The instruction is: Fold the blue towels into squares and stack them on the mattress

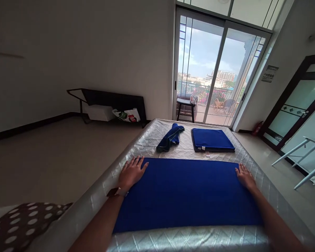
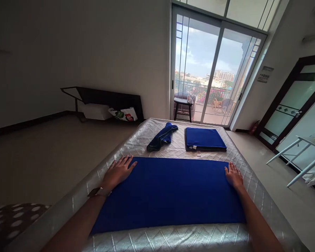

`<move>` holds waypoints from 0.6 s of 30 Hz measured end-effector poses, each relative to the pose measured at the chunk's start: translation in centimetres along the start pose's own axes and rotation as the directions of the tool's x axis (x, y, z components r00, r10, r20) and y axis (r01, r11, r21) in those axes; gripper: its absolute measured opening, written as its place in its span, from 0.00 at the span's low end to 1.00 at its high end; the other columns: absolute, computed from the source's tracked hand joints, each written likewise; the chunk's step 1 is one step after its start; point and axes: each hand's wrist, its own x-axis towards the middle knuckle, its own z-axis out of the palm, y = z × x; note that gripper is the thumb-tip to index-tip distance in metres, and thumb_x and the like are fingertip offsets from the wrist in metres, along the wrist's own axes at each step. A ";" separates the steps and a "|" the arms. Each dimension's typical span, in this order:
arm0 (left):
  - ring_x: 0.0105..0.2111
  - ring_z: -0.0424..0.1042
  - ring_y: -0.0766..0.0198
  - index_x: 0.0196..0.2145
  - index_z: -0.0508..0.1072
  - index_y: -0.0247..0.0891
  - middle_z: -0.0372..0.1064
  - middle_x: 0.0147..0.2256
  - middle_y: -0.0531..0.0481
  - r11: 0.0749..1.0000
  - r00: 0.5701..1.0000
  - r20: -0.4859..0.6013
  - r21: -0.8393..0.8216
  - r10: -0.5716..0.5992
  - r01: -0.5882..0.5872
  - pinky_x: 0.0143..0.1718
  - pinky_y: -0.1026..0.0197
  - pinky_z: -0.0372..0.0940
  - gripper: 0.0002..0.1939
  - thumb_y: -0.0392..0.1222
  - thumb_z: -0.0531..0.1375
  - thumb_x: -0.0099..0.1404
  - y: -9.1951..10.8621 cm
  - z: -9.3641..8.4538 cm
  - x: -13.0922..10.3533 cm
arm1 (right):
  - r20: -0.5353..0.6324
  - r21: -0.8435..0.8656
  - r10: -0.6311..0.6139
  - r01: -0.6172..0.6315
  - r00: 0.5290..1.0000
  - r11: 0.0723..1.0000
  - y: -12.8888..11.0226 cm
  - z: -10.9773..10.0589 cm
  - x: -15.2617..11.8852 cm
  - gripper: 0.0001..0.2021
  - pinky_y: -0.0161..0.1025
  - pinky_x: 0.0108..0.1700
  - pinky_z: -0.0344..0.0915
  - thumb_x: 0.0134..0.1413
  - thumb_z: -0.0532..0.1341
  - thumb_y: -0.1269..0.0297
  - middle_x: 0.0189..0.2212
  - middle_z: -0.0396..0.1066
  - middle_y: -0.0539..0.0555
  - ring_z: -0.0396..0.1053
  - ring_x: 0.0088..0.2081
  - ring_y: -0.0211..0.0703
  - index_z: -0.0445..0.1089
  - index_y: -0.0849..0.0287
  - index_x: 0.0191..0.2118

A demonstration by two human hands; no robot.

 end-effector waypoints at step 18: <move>0.68 0.50 0.51 0.68 0.56 0.38 0.51 0.68 0.40 0.995 0.996 -0.006 -0.047 0.087 -0.087 0.68 0.46 0.45 0.33 0.57 0.43 0.72 0.5 0.9 0.4 | -0.061 0.003 -0.463 0.464 0.884 0.886 -20.0 -1.5 -5.7 0.28 0.47 0.70 0.40 0.68 0.43 0.58 0.68 0.52 0.59 0.46 0.70 0.48 0.55 0.64 0.68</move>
